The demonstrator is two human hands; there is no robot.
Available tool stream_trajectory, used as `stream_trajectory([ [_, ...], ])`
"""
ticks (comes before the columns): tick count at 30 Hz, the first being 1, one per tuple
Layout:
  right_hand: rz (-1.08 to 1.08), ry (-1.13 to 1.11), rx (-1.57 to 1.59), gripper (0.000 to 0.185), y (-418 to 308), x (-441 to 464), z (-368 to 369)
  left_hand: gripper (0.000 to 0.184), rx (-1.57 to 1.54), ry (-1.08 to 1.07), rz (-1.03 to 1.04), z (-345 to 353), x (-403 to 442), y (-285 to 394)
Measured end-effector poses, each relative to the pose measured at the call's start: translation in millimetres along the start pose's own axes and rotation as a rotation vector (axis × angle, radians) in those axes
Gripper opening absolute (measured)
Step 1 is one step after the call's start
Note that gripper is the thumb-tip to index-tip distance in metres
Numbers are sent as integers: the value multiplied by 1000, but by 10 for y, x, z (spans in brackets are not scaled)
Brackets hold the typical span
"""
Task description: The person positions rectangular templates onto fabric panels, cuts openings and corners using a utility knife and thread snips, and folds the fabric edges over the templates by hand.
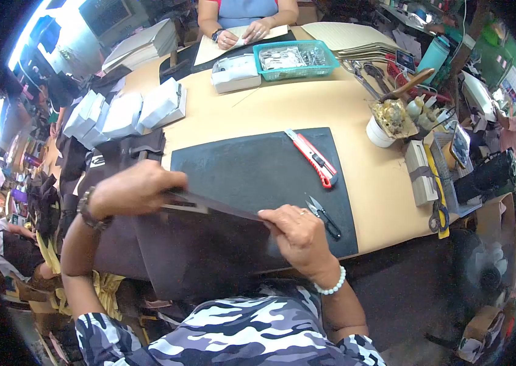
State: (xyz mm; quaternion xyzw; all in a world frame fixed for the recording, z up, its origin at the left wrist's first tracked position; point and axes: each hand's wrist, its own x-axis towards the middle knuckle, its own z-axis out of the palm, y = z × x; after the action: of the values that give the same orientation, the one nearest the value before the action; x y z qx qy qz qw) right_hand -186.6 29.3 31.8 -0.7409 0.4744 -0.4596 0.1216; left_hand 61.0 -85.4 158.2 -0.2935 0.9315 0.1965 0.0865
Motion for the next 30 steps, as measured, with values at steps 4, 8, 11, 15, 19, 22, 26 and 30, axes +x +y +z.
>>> stream_trajectory([
  [4,162,63,-268,18,311,-190,-147,28,80,158,-506,-428,-637,-478],
  [8,391,68,-440,19,493,-440,-232,37,357,320,-930,-799,-1974,-1457],
  [11,471,26,-446,23,498,-553,-221,32,120,473,-1021,-821,-2456,-1715],
  [15,598,25,-293,24,536,-576,-215,28,-751,578,-1059,-405,-1609,-969],
  [19,681,74,-129,19,574,-524,-226,32,-1173,684,-926,747,-574,-723],
  [22,646,266,296,16,402,-340,-142,26,-1710,681,-701,1238,331,-117],
  [26,646,302,848,21,-124,-132,-103,24,-2158,704,-237,1578,1103,412],
  [30,726,229,998,19,-88,-230,236,24,-2099,811,-222,1756,1105,649],
])
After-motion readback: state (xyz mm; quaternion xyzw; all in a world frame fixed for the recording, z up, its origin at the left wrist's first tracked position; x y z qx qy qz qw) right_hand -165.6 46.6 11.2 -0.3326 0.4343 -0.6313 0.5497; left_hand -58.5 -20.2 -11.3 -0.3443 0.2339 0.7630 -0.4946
